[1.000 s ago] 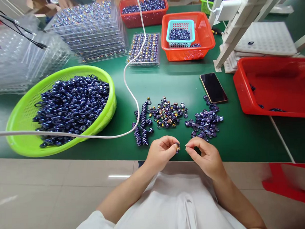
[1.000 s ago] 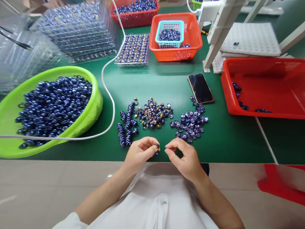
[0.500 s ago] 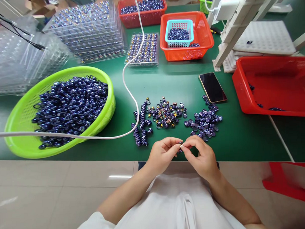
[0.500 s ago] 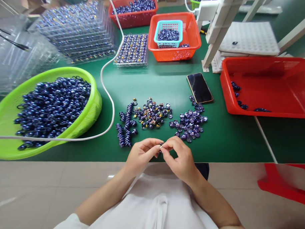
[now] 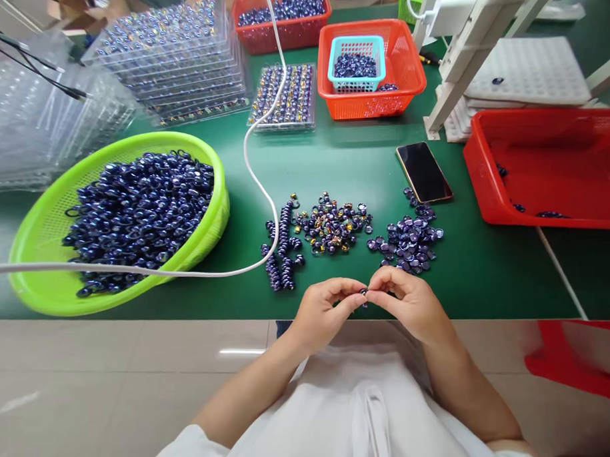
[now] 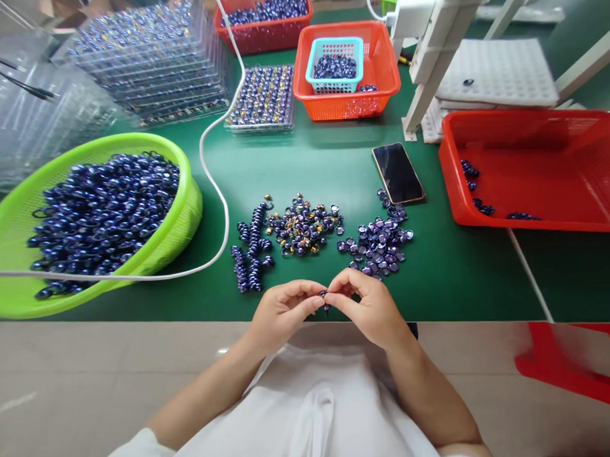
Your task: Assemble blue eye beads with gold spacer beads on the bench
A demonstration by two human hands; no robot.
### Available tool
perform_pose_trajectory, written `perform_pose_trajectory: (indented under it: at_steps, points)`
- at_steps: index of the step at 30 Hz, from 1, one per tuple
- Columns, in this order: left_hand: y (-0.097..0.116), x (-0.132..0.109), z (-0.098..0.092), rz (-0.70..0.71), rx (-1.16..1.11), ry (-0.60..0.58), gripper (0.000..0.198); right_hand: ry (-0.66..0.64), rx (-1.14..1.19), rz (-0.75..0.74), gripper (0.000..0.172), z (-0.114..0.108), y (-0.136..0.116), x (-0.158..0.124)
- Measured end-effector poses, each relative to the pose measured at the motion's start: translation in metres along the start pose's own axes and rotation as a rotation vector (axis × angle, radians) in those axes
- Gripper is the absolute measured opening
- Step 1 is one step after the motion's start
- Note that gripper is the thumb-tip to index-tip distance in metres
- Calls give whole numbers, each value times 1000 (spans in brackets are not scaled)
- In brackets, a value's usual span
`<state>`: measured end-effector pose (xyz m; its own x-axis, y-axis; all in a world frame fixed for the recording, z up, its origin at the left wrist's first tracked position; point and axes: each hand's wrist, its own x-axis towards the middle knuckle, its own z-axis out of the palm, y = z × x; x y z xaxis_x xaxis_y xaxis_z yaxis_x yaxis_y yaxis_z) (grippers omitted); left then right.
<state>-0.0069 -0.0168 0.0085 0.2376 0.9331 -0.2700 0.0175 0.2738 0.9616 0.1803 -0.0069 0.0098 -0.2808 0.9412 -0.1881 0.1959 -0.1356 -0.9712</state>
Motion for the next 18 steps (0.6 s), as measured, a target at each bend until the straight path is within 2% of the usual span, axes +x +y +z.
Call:
perform_pose_trajectory:
  at_steps: [3,9,14,18]
  points:
    - [2,2,1,-41,-67,8,22,18,1,-28,12,3,1,-1]
    - [8,7,-2,-64,-138,124,20,71,-70,-87,10,12,8,-9]
    - [3,12,-4,-74,-234,157,21,167,-182,-262,4,17,9,-14]
    - [-2,15,4,-73,-325,153,20,220,-300,-353,20,25,14,-15]
